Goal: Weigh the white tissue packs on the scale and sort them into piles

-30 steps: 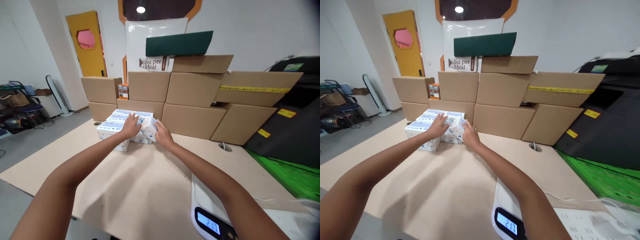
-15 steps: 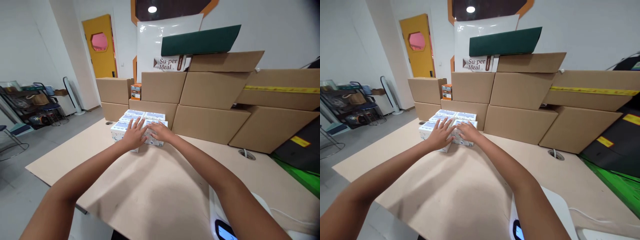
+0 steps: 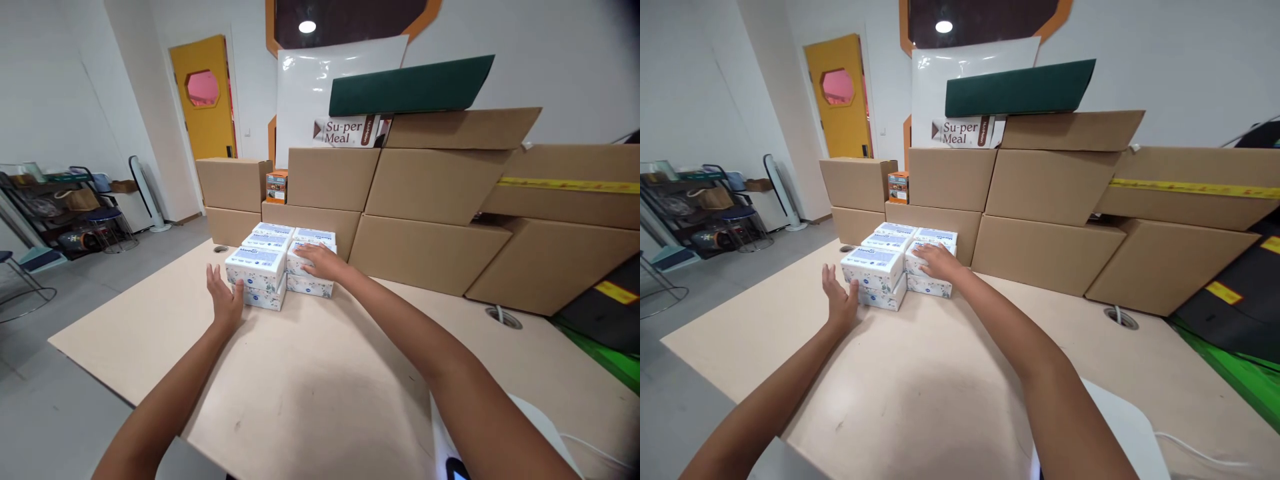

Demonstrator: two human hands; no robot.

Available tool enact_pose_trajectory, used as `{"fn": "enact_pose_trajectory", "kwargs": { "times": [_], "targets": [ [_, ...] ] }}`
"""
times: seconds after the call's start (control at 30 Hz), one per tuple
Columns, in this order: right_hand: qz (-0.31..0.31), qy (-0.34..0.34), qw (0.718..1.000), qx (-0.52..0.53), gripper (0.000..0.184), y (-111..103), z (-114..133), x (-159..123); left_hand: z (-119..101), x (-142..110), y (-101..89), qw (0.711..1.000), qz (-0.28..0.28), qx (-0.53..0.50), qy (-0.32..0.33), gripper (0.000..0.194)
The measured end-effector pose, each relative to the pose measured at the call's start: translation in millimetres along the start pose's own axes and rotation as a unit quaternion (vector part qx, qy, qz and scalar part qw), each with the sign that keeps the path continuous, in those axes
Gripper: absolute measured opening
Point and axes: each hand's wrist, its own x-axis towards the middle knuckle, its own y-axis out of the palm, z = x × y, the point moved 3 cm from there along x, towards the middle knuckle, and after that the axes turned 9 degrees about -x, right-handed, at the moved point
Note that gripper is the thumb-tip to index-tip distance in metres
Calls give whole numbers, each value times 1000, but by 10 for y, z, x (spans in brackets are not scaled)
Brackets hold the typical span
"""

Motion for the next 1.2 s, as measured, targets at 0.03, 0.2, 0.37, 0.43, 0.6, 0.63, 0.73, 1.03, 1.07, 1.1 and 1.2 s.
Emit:
{"fn": "enact_pose_trajectory", "kwargs": {
  "times": [0.03,0.2,0.37,0.43,0.6,0.63,0.73,1.03,1.07,1.1,1.2],
  "targets": [
    [-2,1,1000,2,59,1,7,-3,16,3,-7,999,-6,-27,-38,99],
    [-9,15,1000,24,58,-27,50,27,72,39,15,987,36,-92,-128,87],
    [-17,36,995,93,55,-145,94,159,21,41,-34,986,25,-108,-123,70],
    [-41,50,988,140,61,-187,158,171,-10,41,-52,987,16,-114,-113,72],
    [-148,123,929,317,70,-118,459,-137,-8,123,-131,979,-25,-141,-142,79],
    [-164,145,909,353,70,-70,519,-244,-8,172,-176,975,-36,-153,-154,79],
    [-193,217,850,439,78,88,683,-520,-53,392,-389,959,-84,-193,-191,84],
    [-151,317,769,535,100,138,1644,70,-493,730,-243,949,-51,-243,-197,91],
    [-143,311,770,539,102,88,1711,133,-544,673,-190,947,-19,-254,-197,93],
    [-139,302,772,542,101,23,1749,162,-595,609,-171,944,6,-266,-196,95],
    [-151,256,786,542,99,-231,1750,86,-757,432,-269,936,46,-301,-179,99]
  ]
}}
